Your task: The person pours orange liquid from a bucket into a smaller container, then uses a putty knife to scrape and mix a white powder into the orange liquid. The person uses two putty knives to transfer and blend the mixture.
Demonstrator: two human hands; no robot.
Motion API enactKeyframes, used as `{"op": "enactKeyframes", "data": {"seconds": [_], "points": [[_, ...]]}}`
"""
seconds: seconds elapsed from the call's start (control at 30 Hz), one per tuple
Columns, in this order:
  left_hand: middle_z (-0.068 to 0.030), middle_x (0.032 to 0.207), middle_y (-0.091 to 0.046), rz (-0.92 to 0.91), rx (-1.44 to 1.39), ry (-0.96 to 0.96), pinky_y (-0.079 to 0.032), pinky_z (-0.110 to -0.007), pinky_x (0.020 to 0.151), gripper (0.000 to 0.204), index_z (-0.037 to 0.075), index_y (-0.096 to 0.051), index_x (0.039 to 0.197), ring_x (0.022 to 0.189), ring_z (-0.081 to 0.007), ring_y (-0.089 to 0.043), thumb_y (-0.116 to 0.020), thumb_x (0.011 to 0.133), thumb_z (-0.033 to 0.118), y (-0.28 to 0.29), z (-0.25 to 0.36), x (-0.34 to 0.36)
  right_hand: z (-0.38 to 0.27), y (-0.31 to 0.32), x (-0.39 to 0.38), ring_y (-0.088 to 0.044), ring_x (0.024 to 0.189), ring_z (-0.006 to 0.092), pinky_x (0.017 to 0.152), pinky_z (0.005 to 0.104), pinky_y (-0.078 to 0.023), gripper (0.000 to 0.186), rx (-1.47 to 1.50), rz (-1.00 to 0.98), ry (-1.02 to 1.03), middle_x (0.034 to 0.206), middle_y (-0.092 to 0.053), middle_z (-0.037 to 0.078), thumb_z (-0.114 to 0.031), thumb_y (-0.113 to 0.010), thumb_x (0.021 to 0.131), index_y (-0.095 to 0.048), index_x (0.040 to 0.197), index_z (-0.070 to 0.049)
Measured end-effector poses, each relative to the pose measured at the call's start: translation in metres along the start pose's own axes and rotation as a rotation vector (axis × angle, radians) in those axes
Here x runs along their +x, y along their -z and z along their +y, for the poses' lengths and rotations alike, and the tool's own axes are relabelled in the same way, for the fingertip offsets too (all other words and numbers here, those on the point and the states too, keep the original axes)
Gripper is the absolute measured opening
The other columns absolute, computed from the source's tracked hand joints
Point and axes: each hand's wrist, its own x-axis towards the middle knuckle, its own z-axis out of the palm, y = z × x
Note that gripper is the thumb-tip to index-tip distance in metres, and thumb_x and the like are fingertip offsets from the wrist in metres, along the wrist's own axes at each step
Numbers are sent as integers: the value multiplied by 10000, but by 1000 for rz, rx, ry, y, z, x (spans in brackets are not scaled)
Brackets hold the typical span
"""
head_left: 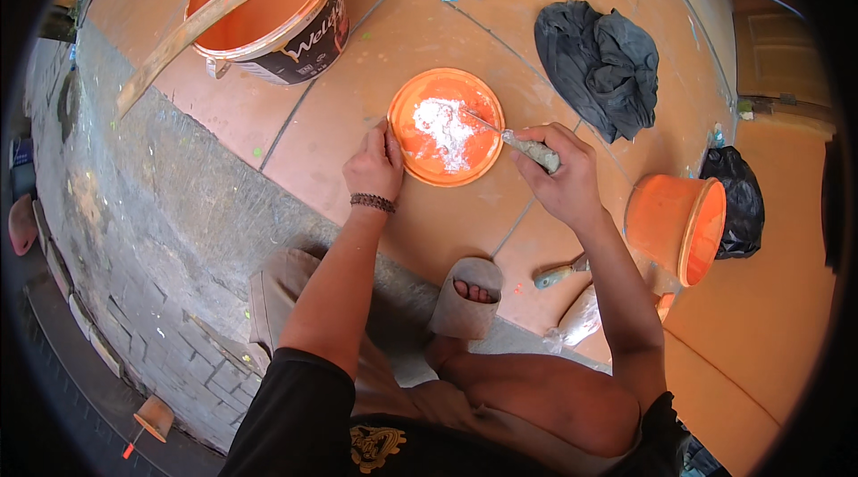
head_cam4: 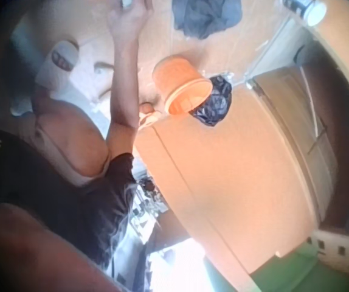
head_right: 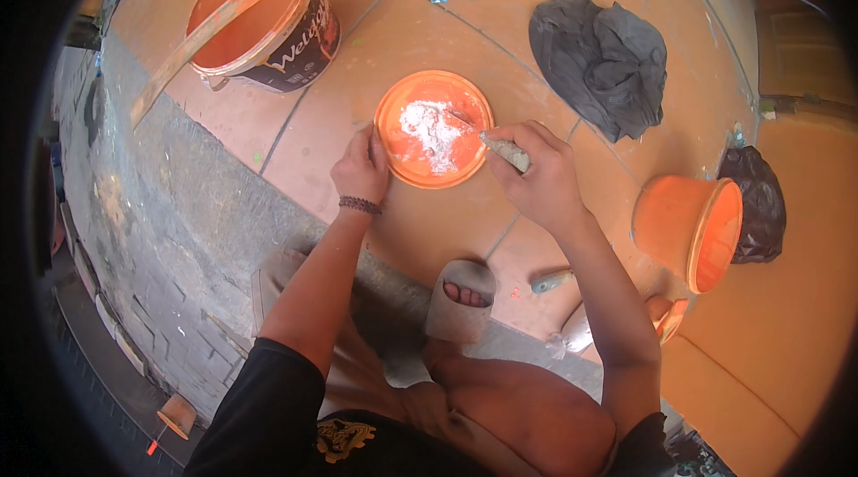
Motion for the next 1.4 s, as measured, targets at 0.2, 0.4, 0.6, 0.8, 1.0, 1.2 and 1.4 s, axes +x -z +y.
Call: {"op": "enactKeyframes", "data": {"seconds": [0.2, 0.4, 0.6, 0.8, 1.0, 1.2, 1.4], "points": [[-91, 869, -686, -7, -18, -18, -527, -368, 545, 168, 123, -616, 1046, 613, -273, -652, -571, 890, 166, 2, -1, 1, 6, -9, -21, -604, 697, 113, 623, 244, -480, 183, 34, 140, -81, 836, -654, 72, -2, -707, 779, -647, 951, -10], [-116, 860, -683, -23, -111, -48, -527, -375, 575, 204, 110, -622, 1077, 657, -290, -656, -566, 884, 144, 7, 3, 0, 14, -17, -55, -577, 683, 64, 602, 219, -467, 192, 204, 257, -361, 805, -659, 47, -42, -714, 801, -639, 975, -6], [-148, 817, -682, -164, -159, 21, -525, -422, 629, 253, 100, -621, 1116, 705, -333, -656, -569, 873, 144, 9, 3, 2, 22, -10, -83, -515, 632, 34, 532, 197, -417, 230, 261, 90, -611, 807, -621, 4, -45, -654, 851, -615, 1074, -8], [-172, 744, -669, -366, -219, 248, -524, -417, 641, 195, 47, -618, 1025, 674, -337, -656, -598, 853, 138, 23, 27, 0, 22, -7, -97, -643, 774, 184, 692, 290, -496, 316, 115, 75, -503, 903, -666, 143, -91, -624, 836, -612, 1146, -28], [-139, 647, -644, -368, -403, 423, -480, -340, 421, 169, -30, -575, 933, 473, -221, -625, -594, 886, 130, 24, 36, -2, 11, -15, -102, -644, 761, 286, 681, 355, -513, 321, 81, 129, -466, 945, -642, 183, -72, -618, 819, -615, 1136, -26], [-118, 646, -622, -459, -623, 629, -453, -294, 356, 206, -55, -513, 1033, 423, -184, -597, -565, 920, 109, 22, 37, -24, 13, -32, -116, -622, 700, 294, 648, 364, -506, 329, 66, 280, -330, 924, -634, 193, -69, -618, 812, -619, 1138, -24], [-117, 698, -628, -449, -547, 569, -474, -291, 378, 182, -55, -527, 1010, 455, -177, -611, -575, 909, 89, 25, 42, -25, 11, -32, -129, -567, 646, 142, 622, 267, -474, 321, 121, 239, -574, 835, -637, 102, -95, -616, 856, -617, 1171, -30]]}}
